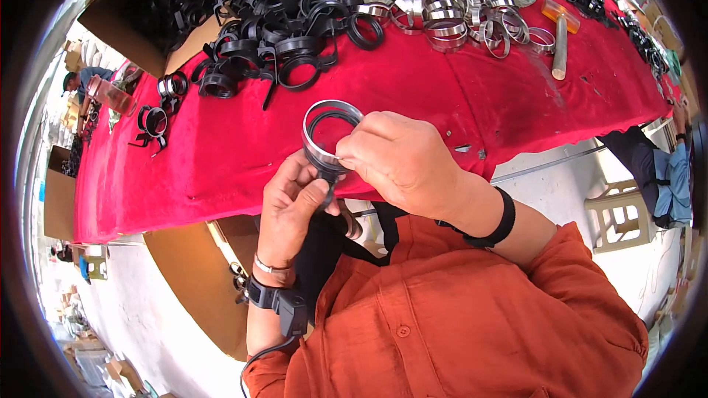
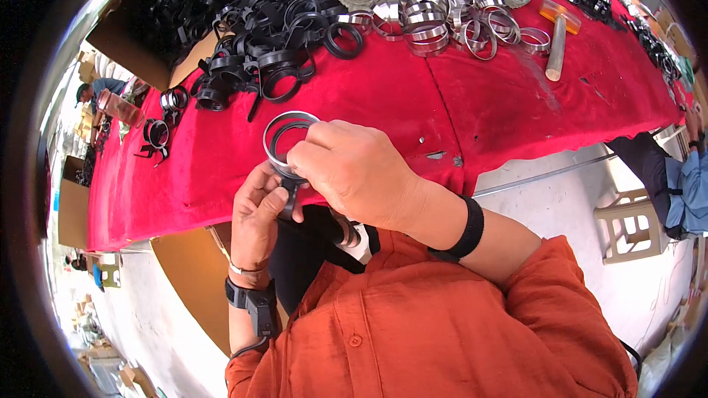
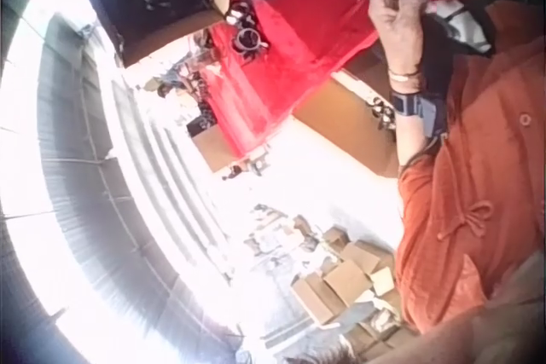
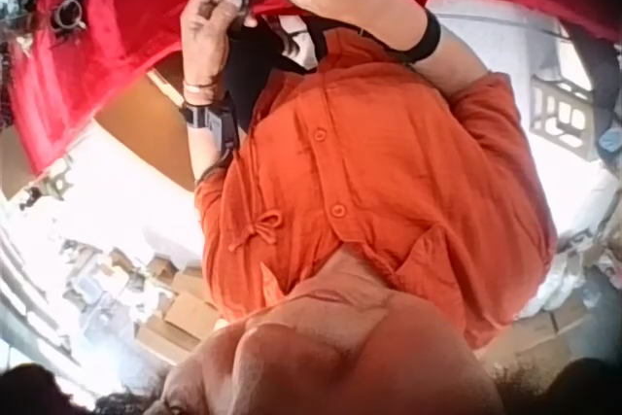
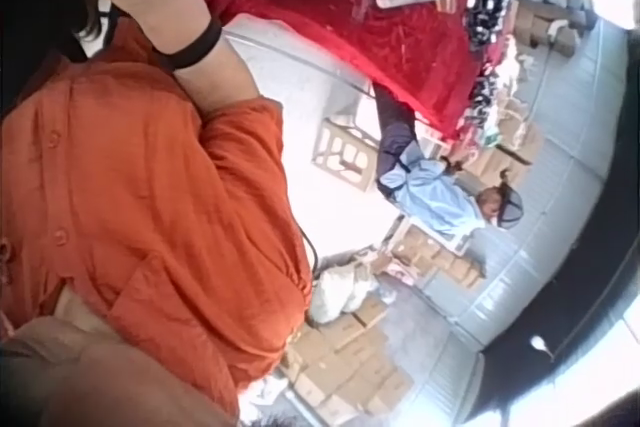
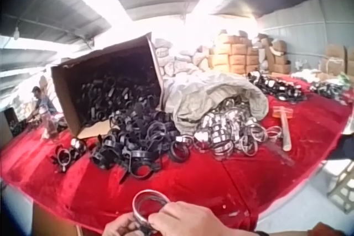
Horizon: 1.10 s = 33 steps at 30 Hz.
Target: Assembling metal clamps onto black plastic rings on a red table.
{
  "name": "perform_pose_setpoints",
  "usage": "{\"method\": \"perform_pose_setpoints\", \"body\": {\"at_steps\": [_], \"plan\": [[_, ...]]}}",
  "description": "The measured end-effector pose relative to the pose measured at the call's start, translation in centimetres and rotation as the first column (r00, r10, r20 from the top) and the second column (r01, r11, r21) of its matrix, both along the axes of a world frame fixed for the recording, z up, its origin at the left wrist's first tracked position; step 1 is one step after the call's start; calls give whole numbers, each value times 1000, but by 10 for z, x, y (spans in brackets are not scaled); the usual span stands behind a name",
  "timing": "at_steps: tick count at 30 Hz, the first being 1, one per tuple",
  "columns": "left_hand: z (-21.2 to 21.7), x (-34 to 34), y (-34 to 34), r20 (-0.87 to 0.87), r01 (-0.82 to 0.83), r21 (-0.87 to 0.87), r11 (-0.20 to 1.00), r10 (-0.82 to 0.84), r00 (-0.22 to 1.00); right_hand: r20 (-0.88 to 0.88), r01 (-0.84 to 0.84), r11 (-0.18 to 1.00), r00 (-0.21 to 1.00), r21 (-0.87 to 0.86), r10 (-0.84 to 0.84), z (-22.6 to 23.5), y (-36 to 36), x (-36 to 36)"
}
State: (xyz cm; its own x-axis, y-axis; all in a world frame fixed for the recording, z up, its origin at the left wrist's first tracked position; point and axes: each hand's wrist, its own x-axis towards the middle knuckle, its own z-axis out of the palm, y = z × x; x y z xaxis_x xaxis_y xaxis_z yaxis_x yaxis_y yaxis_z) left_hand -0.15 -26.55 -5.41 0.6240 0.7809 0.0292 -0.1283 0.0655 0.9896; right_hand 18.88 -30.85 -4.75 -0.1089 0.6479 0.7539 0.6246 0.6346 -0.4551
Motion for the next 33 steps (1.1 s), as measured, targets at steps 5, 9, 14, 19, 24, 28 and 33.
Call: {"method": "perform_pose_setpoints", "body": {"at_steps": [5, 9, 14, 19, 24, 28, 33], "plan": [[-3, 1, -7, 48, -83, 17, 996, 82, 995, 141, 20, 999, 990, -25, -17, -6, -2, -6], [-5, 0, -10, 80, -137, 21, 990, 135, 988, 141, 1, 1000, 990, -27, 2, -4, -3, -11], [-11, 3, -14, 71, -263, 108, 959, 256, 964, 131, -6, 998, 991, -65, 15, -3, -6, -18], [-9, 2, -16, 34, -339, 104, 935, 337, 941, -6, -105, 992, 995, -67, 104, -4, -8, -22], [-3, 0, -20, 91, -321, 36, 947, 316, 944, -381, -52, 968, 923, -247, -48, 13, -5, -12], [3, 5, -28, 76, -234, -14, 972, 235, 969, -582, -290, 860, 813, -420, -11, 9, 4, -3], [6, 7, -33, -1, -271, 63, 960, 272, 962, -668, -477, 683, 744, -553, -23, 18, -1, -2]]}}
